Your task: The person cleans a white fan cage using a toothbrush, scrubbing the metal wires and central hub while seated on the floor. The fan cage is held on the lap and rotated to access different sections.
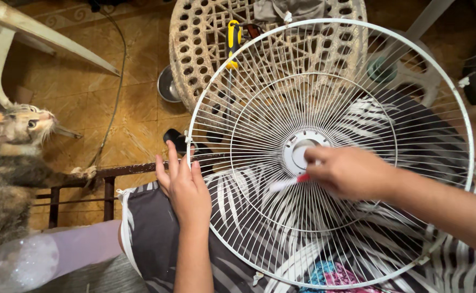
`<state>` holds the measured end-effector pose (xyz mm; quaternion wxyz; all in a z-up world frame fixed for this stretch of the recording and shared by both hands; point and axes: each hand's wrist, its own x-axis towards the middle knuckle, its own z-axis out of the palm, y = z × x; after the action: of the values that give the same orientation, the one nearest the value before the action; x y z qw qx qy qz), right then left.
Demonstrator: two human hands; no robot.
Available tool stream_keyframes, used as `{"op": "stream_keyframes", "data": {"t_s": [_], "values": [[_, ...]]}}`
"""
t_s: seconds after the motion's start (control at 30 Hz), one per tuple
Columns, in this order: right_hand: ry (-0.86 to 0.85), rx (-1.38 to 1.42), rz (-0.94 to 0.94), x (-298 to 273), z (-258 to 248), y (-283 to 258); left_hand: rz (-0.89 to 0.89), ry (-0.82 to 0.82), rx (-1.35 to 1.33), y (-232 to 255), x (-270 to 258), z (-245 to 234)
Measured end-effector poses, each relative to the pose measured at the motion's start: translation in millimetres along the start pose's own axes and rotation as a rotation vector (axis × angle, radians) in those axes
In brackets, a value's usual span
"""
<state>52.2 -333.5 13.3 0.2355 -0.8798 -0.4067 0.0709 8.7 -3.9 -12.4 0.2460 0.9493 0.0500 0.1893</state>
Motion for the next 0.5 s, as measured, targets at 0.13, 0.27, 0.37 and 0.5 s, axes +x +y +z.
{"op": "stream_keyframes", "data": {"t_s": [0.13,0.27,0.37,0.5], "values": [[-0.001,-0.084,0.119,-9,5,-3,0.006,-0.004,-0.012,-4,-1,2],[0.03,-0.012,-0.019,-10,0,-6,0.009,-0.004,0.03,-5,-2,2],[-0.113,0.05,-0.006,-15,-2,-4,0.015,0.001,0.019,-5,-1,3],[-0.088,0.033,0.154,-24,0,4,0.005,-0.008,0.003,-6,-4,2]]}}
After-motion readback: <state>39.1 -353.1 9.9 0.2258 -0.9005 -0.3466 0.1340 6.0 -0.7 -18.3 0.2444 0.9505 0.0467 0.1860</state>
